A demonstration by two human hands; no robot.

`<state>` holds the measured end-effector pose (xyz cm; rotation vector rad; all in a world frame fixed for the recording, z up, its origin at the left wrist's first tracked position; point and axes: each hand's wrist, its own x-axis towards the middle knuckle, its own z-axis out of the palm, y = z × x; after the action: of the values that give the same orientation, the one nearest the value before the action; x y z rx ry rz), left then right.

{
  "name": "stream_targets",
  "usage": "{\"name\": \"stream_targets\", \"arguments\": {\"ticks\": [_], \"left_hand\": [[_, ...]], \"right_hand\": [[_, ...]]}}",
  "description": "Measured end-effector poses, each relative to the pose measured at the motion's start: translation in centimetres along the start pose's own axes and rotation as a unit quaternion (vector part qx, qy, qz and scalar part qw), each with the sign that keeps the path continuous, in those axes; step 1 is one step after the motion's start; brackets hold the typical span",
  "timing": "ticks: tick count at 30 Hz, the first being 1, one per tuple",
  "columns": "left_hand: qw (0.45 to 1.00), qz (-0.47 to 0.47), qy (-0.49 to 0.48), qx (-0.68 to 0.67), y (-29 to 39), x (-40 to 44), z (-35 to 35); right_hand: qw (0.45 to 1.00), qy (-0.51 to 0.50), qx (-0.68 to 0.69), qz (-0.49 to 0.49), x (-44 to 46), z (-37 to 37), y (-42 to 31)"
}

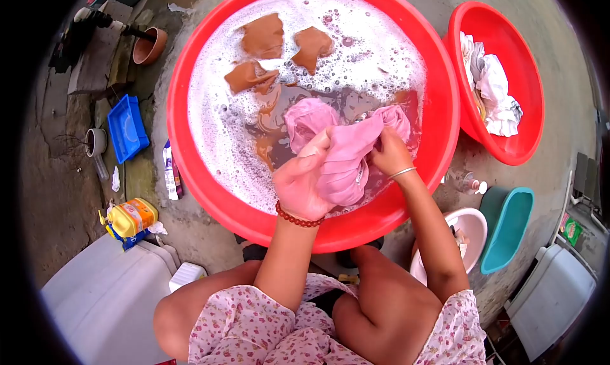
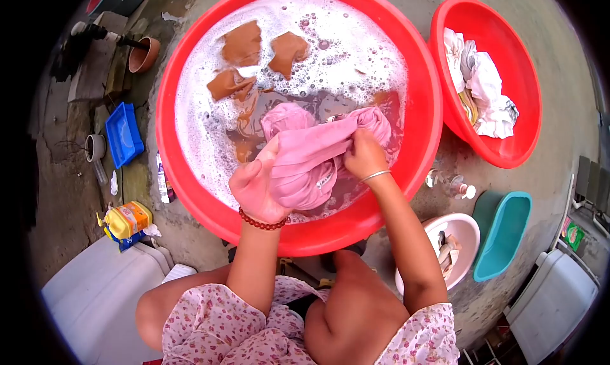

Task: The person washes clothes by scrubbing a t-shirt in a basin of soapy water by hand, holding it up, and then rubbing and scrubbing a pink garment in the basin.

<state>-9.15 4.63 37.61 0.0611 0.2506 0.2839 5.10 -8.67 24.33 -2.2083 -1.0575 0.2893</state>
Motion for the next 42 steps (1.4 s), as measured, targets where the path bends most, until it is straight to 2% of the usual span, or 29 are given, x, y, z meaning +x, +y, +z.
{"name": "stream_targets", "arguments": {"ticks": [1, 3, 4, 5, 6, 7, 10, 12, 13, 14, 15, 17, 18, 19, 20, 22, 23, 24, 26, 27, 28, 30, 31, 32, 35, 36, 38, 40, 42], "left_hand": [[0.998, -0.002, -0.028, 0.056, 0.6, 0.0, 0.0], [0.971, 0.005, 0.009, 0.240, 2.4, 0.1, 0.8], [0.971, 0.005, 0.010, 0.240, 2.9, 0.4, 0.5], [0.835, 0.127, 0.133, 0.518, 3.3, 0.8, -0.2], [0.595, 0.234, 0.240, 0.731, 3.4, 1.1, -0.7], [0.596, 0.240, 0.239, 0.728, 3.6, 0.4, -1.5], [0.764, -0.032, 0.222, 0.604, 3.0, 0.6, -3.2], [0.880, -0.086, 0.197, 0.424, 0.2, 1.0, -4.5], [0.874, 0.014, 0.164, 0.457, -0.9, 1.4, -5.3], [0.866, 0.034, 0.170, 0.470, -1.4, 1.2, -6.0], [0.859, 0.068, 0.178, 0.475, -1.4, 1.0, -6.6], [0.853, 0.101, 0.185, 0.478, -1.2, 0.9, -7.6], [0.746, 0.207, 0.183, 0.607, -0.6, 0.9, -7.6], [0.609, 0.305, 0.174, 0.711, -0.3, 0.9, -7.5], [0.610, 0.304, 0.172, 0.712, -0.2, 0.6, -7.1], [0.647, 0.319, 0.131, 0.680, 0.1, 0.1, -4.9], [0.732, 0.270, 0.145, 0.608, 0.2, -0.3, -5.6], [0.732, 0.268, 0.143, 0.609, -0.2, 0.0, -6.1], [0.865, 0.296, 0.163, 0.372, -1.2, 0.7, -6.6], [0.894, 0.272, 0.150, 0.322, -1.4, 0.8, -5.8], [0.895, 0.271, 0.150, 0.322, -1.6, 1.0, -5.2], [0.930, 0.210, 0.102, 0.284, -1.9, 0.7, -4.2], [0.940, 0.198, 0.096, 0.260, -2.3, 0.5, -2.8], [0.940, 0.198, 0.097, 0.262, -2.5, 0.3, -2.4], [0.919, 0.114, -0.076, 0.370, -2.3, -0.1, -1.8], [0.919, 0.114, -0.075, 0.370, -2.1, 0.1, -1.2], [0.918, 0.205, -0.036, 0.338, -1.5, 0.5, -0.1], [0.920, 0.206, -0.013, 0.334, 0.6, 0.3, -1.2], [0.855, 0.265, 0.029, 0.444, 2.0, 0.2, -2.9]], "right_hand": [[1.000, -0.001, 0.003, 0.002, 0.0, 0.0, 0.1], [0.994, -0.090, -0.002, 0.060, 0.8, -1.1, -0.9], [0.994, -0.091, -0.002, 0.060, 1.2, -2.1, -1.7], [0.990, -0.078, 0.049, 0.104, 1.3, -3.3, -2.7], [0.982, -0.065, 0.099, 0.146, 1.3, -4.4, -3.7], [0.980, -0.015, 0.165, 0.109, 0.6, -4.7, -5.1], [0.979, -0.015, 0.194, 0.056, -0.1, -6.5, -8.8], [0.989, -0.023, 0.145, -0.004, -1.0, -6.3, -10.2], [0.991, -0.049, 0.097, -0.071, -1.5, -6.1, -10.8], [0.987, -0.075, 0.049, -0.135, -2.0, -6.1, -11.3], [0.984, -0.135, 0.042, -0.109, -2.6, -6.4, -11.8], [0.980, -0.136, 0.092, -0.109, -3.5, -5.8, -11.5], [0.974, -0.136, 0.142, -0.112, -3.7, -5.6, -11.3], [0.955, -0.220, 0.198, -0.009, -3.8, -5.9, -11.0], [0.955, -0.218, 0.198, -0.007, -3.7, -6.0, -10.8], [0.913, -0.267, 0.207, 0.227, -3.3, -6.0, -10.4], [0.926, -0.201, 0.249, 0.202, -3.2, -5.6, -10.0], [0.926, -0.198, 0.250, 0.203, -3.0, -5.1, -9.4], [0.850, -0.049, 0.511, 0.118, -1.9, -4.3, -8.3], [0.750, -0.108, 0.641, 0.119, -1.2, -4.3, -7.9], [0.750, -0.107, 0.641, 0.120, -0.8, -3.8, -7.4], [0.691, -0.185, 0.669, 0.203, -0.7, -1.6, -6.2], [0.776, -0.226, 0.542, 0.231, -0.4, -0.6, -6.0], [0.775, -0.227, 0.543, 0.231, -0.4, -0.1, -5.9], [0.809, -0.244, 0.505, 0.174, -0.4, -0.2, -6.4], [0.780, -0.219, 0.552, 0.198, -0.3, -0.8, -6.0], [0.712, -0.165, 0.637, 0.244, -0.1, -2.6, -5.3], [0.784, -0.103, 0.574, 0.213, 0.1, -4.9, -5.4], [0.880, -0.014, 0.429, 0.201, -0.3, -7.5, -5.5]]}}
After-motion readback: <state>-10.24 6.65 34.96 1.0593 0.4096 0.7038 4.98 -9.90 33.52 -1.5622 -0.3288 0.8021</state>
